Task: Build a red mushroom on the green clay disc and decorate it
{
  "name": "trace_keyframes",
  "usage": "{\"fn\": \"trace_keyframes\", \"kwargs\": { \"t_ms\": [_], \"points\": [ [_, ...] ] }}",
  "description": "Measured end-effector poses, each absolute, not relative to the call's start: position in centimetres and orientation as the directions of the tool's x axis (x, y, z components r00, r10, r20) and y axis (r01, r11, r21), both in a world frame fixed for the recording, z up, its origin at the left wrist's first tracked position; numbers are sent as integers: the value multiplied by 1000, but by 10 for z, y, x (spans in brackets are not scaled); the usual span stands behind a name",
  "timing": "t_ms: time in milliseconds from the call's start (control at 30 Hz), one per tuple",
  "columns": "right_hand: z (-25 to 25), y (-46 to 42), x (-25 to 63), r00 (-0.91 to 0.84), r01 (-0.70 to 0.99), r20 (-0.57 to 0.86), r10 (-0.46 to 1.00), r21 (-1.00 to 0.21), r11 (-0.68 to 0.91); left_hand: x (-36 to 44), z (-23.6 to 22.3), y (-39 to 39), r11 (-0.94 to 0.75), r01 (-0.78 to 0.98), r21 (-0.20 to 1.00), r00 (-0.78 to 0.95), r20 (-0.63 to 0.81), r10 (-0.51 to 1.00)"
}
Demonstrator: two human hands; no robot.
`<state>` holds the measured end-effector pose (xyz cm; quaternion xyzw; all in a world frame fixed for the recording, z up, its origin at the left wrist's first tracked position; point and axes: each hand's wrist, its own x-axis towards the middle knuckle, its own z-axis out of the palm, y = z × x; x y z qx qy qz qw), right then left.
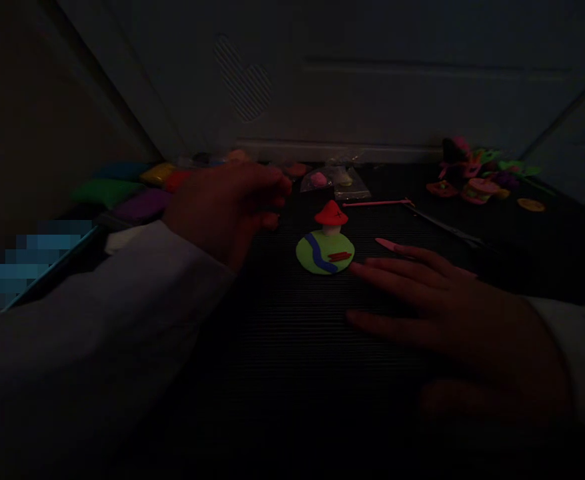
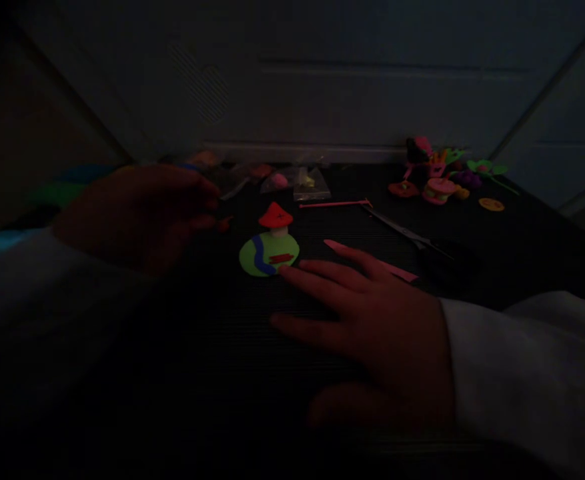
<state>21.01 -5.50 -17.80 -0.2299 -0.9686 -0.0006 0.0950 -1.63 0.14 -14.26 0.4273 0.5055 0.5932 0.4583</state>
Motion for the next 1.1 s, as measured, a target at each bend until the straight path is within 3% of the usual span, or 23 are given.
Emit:
{"fn": "trace_keyframes", "kwargs": {
  "t_ms": [533,1100],
  "points": [
    [-178,-56,210,-869,472,146,473,-44,880,-17,-144,1,-118,-149,982,-183,90,979],
    [-178,-58,210,-865,475,167,473,-27,879,-23,-150,3,-142,-41,989,-145,135,980]
  ]
}}
